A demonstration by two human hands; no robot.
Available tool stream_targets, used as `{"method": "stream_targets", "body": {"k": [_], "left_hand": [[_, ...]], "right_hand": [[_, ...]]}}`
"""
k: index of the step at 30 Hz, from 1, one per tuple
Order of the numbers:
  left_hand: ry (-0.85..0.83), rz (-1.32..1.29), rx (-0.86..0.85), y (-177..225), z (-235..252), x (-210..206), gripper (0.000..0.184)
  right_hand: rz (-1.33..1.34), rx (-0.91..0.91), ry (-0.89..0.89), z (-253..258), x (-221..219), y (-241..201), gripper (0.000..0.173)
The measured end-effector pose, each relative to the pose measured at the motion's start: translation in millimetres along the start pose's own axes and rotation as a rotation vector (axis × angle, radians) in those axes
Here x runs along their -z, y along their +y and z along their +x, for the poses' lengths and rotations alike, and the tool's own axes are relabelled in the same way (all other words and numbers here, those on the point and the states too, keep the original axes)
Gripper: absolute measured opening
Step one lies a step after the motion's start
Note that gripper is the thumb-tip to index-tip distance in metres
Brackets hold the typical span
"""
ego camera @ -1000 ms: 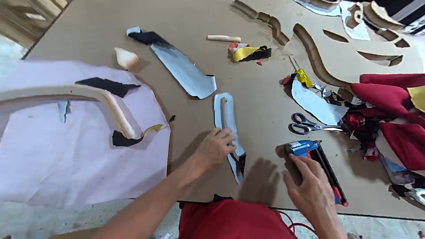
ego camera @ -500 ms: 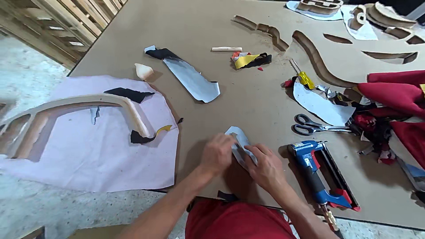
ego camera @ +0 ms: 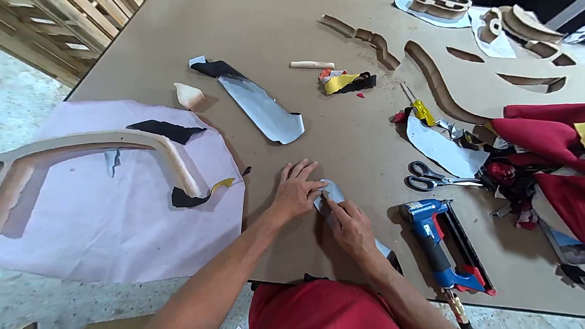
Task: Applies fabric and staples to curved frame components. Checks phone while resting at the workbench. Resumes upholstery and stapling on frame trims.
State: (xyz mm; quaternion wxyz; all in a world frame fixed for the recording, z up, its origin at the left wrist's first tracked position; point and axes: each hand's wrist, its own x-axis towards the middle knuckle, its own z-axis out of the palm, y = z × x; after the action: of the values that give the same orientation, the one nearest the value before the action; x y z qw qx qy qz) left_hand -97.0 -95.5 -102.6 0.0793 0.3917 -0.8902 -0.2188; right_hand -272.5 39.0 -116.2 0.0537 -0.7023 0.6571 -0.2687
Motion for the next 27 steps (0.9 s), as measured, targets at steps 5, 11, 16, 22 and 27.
{"method": "stream_targets", "body": {"k": [5, 11, 16, 22, 27], "left_hand": [[0.025, 0.028, 0.032, 3.3, 0.0, 0.5, 0.037], [0.004, 0.15, 0.328, 54.1, 2.4, 15.4, 0.032], [-0.112, -0.084, 0.444, 70.7, 10.7, 29.3, 0.017], [-0.159, -0.223, 0.64, 69.6, 8.0, 37.8, 0.037], [-0.09, -0.199, 0.587, 71.8, 7.3, 32.9, 0.019]], "right_hand": [[-0.008, -0.002, 0.008, -2.3, -2.0, 1.4, 0.035], [-0.002, -0.017, 0.021, -2.0, -5.4, 2.3, 0.036], [0.009, -0.007, -0.002, -2.7, -3.7, 4.0, 0.035], [0.013, -0.001, 0.013, -3.1, -4.2, 1.9, 0.036], [0.039, -0.011, -0.003, -2.1, -3.0, 0.3, 0.036]]}}
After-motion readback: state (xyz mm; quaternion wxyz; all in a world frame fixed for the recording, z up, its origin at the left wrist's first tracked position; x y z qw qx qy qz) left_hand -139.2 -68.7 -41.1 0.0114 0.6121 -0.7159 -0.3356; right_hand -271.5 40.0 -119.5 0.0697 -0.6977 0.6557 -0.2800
